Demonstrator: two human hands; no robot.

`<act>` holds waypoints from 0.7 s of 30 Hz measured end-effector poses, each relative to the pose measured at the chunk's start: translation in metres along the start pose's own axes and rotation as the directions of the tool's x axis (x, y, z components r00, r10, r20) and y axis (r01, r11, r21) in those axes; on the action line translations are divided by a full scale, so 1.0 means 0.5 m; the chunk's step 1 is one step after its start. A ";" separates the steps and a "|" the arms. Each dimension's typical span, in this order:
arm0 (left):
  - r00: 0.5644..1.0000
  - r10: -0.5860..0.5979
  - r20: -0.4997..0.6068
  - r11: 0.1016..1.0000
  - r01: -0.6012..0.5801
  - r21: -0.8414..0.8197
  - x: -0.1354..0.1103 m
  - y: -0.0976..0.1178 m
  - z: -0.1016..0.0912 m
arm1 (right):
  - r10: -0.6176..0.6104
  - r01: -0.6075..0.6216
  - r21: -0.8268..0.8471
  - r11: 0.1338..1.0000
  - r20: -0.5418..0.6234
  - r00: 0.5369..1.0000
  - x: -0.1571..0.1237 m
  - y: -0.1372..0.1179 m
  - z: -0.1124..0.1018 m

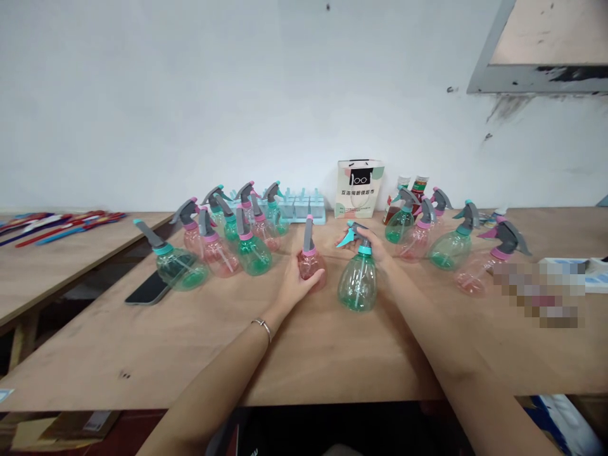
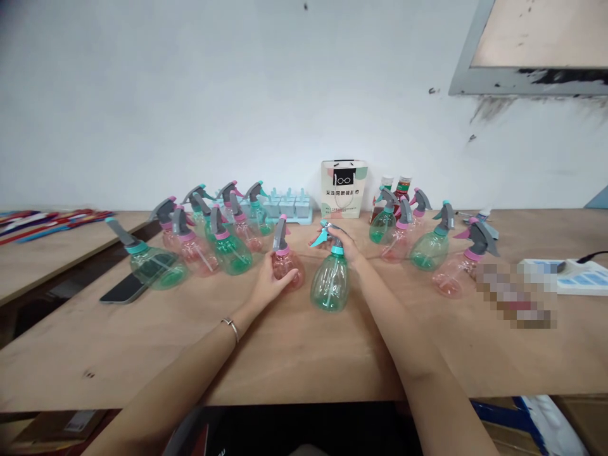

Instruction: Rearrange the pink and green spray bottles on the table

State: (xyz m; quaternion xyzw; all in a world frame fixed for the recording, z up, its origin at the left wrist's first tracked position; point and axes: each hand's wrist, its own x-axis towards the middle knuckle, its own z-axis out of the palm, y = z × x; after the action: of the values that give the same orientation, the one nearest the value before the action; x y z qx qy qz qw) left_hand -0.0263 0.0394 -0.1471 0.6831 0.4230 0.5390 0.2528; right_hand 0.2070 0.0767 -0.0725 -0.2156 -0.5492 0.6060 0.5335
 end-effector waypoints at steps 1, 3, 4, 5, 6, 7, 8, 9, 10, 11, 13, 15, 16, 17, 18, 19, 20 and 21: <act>1.000 0.001 0.002 1.000 -0.001 -0.004 0.000 -0.001 0.000 | -0.007 0.007 -0.023 1.000 0.008 1.000 0.000 -0.001 0.001; 1.000 0.003 0.005 1.000 -0.003 -0.008 0.000 -0.001 0.000 | -0.016 0.018 -0.078 0.997 0.016 1.000 0.000 -0.005 0.004; 1.000 0.004 0.005 1.000 -0.004 -0.008 0.000 -0.001 0.000 | -0.028 0.028 -0.102 0.994 0.005 1.000 0.000 -0.008 0.007; 1.000 0.004 0.005 1.000 -0.004 -0.006 0.000 0.000 -0.001 | -0.046 0.043 -0.123 0.991 -0.020 0.999 -0.001 -0.012 0.010; 1.000 0.002 0.005 1.000 -0.002 0.000 0.000 0.001 -0.001 | -0.068 0.060 -0.140 0.988 -0.052 0.996 -0.002 -0.016 0.014; 1.000 -0.002 0.006 1.000 0.002 0.009 0.000 0.003 -0.002 | -0.089 0.075 -0.157 0.985 -0.088 0.992 -0.005 -0.021 0.018; 1.000 -0.006 0.007 1.000 0.006 0.016 0.000 0.004 -0.002 | -0.106 0.084 -0.178 0.981 -0.121 0.987 -0.008 -0.026 0.022; 1.000 -0.007 0.006 1.000 0.007 0.022 0.000 0.005 -0.003 | -0.121 0.089 -0.202 0.975 -0.153 0.981 -0.014 -0.032 0.025; 1.000 -0.005 0.002 1.000 0.005 0.024 0.000 0.006 -0.004 | -0.137 0.092 -0.229 0.969 -0.187 0.973 -0.021 -0.039 0.026; 1.000 -0.002 -0.001 1.000 0.002 0.024 0.000 0.007 -0.004 | -0.159 0.099 -0.260 0.961 -0.222 0.962 -0.031 -0.046 0.026; 1.000 0.003 -0.005 1.000 -0.003 0.020 0.001 0.007 -0.004 | -0.230 0.119 -0.348 0.930 -0.297 0.927 -0.057 -0.063 0.019; 1.000 -0.001 -0.003 1.000 0.001 0.015 0.001 0.005 -0.004 | -0.326 0.123 -0.473 0.872 -0.377 0.867 -0.091 -0.082 0.002; 1.000 -0.004 0.001 1.000 0.004 0.011 0.001 0.004 -0.003 | -0.385 0.111 -0.545 0.831 -0.419 0.823 -0.111 -0.091 -0.010; 1.000 -0.007 0.005 1.000 0.007 0.007 0.002 0.003 -0.003 | -0.454 0.089 -0.619 0.781 -0.463 0.762 -0.131 -0.101 -0.025; 1.000 -0.012 0.006 1.000 0.012 0.000 0.002 0.002 -0.002 | -0.525 0.054 -0.687 0.725 -0.500 0.689 -0.151 -0.110 -0.041; 1.000 -0.017 0.006 1.000 0.017 -0.007 0.002 0.001 -0.001 | -0.595 0.008 -0.747 0.664 -0.522 0.611 -0.171 -0.120 -0.059; 1.000 -0.020 0.005 1.000 0.020 -0.013 0.002 0.000 -0.001 | -0.651 -0.043 -0.793 0.607 -0.528 0.545 -0.190 -0.128 -0.078; 1.000 -0.022 0.003 1.000 0.022 -0.019 0.003 0.000 0.000 | -0.692 -0.088 -0.825 0.559 -0.522 0.498 -0.206 -0.136 -0.097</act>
State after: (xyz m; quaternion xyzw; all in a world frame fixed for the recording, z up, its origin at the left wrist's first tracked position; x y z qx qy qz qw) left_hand -0.0263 0.0406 -0.1465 0.6768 0.4250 0.5391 0.2660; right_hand 0.3107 -0.0049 -0.0595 -0.5575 -0.4697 0.0178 0.6842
